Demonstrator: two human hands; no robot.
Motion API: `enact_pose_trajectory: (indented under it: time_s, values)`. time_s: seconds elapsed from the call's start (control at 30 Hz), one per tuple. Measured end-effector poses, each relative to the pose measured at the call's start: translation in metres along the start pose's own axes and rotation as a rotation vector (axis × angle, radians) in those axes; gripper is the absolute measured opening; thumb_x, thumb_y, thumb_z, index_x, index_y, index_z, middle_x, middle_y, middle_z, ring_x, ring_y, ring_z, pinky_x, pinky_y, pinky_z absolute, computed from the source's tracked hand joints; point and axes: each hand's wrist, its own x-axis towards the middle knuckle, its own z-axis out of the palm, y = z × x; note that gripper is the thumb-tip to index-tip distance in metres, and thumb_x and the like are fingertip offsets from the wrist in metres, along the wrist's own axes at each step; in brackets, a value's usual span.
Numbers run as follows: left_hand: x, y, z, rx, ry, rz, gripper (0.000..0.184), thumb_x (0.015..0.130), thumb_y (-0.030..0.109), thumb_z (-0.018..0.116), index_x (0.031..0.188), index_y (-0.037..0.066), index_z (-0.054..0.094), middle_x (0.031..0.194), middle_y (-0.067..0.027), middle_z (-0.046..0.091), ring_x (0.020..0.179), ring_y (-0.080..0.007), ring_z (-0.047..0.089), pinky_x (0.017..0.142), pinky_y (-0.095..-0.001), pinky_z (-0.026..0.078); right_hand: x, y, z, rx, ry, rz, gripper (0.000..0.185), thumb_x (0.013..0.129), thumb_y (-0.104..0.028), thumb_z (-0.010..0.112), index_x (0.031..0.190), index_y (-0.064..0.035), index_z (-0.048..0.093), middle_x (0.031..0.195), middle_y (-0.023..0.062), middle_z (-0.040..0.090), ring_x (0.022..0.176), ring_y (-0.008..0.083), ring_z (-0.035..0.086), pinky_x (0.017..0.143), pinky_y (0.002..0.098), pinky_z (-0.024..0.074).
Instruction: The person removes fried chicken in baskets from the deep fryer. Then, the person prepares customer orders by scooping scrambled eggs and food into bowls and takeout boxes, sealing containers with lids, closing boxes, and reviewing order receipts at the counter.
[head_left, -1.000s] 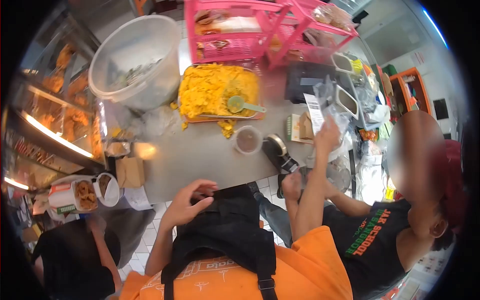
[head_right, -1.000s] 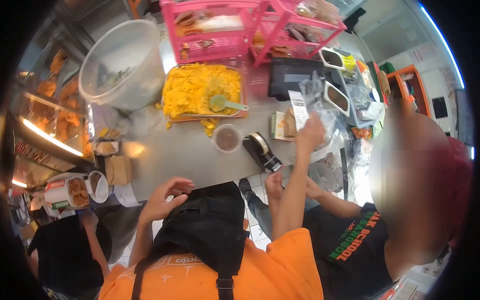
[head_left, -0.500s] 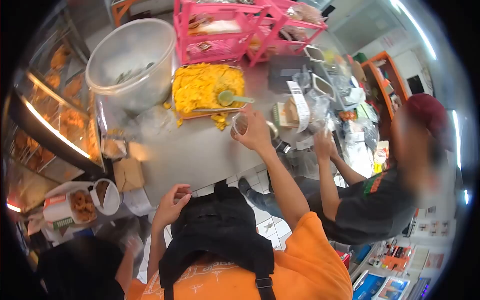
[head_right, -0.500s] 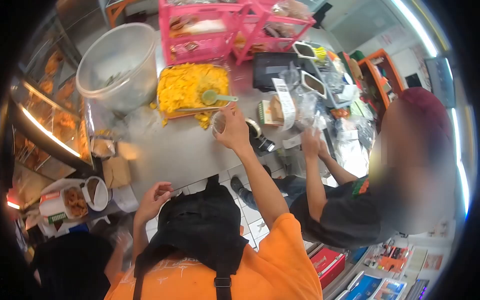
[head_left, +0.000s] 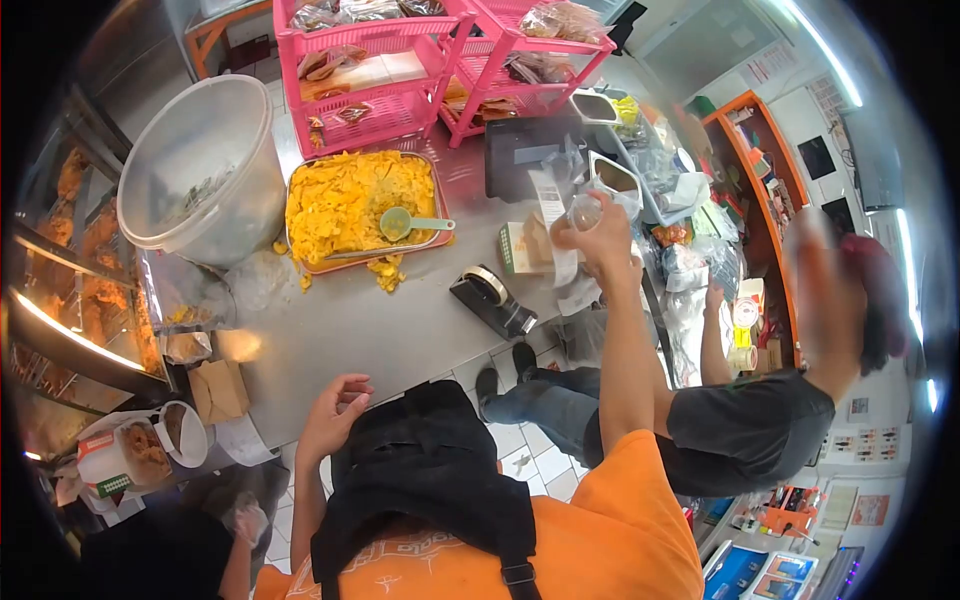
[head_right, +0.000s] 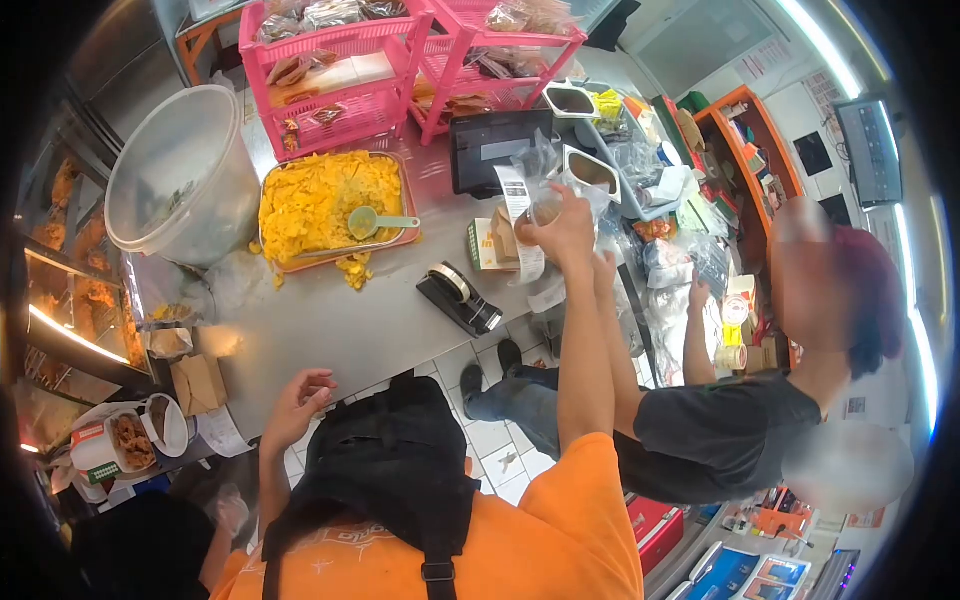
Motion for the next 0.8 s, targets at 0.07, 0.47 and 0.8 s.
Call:
enact_pose_trajectory:
  time_s: [0.07, 0.47, 0.8]
  values:
    - [0.005, -0.001, 0.003, 0.014, 0.024, -0.007, 0.034, 0.096, 0.020, 0.062, 0.126, 0.005, 0.057, 0.113, -0.0094, 0.068, 0.098, -0.0162, 0.063, 0.083, -0.0306, 0.051, -0.002, 0.006, 0.012, -0.018, -0.028, -0.036, 0.088, 0.057, -0.031, 0.085, 0.136, -0.0134, 0.051, 0.124, 0.0222, 0.054, 0.118, 0.0388, 0.054, 0.101, 0.0440, 0.0457]
    - [-0.002, -0.002, 0.014, -0.015, 0.123, -0.078, 0.035, 0.097, 0.023, 0.062, 0.126, 0.005, 0.056, 0.113, -0.0083, 0.067, 0.098, -0.0150, 0.061, 0.082, -0.0291, 0.049, -0.018, 0.008, 0.003, -0.043, 0.027, -0.305, 0.122, 0.056, -0.049, 0.091, 0.151, -0.0107, 0.026, 0.144, 0.0221, 0.035, 0.135, 0.0396, 0.033, 0.113, 0.0490, 0.0277]
    - [-0.048, -0.047, 0.032, -0.046, 0.432, -0.199, 0.032, 0.095, 0.025, 0.064, 0.122, 0.007, 0.061, 0.110, -0.0089, 0.069, 0.098, -0.0181, 0.065, 0.085, -0.0320, 0.051, -0.122, -0.042, -0.017, 0.414, 0.064, -0.202, 0.074, 0.074, -0.011, 0.083, 0.136, -0.0026, 0.044, 0.130, 0.0191, 0.054, 0.123, 0.0328, 0.052, 0.106, 0.0431, 0.0392]
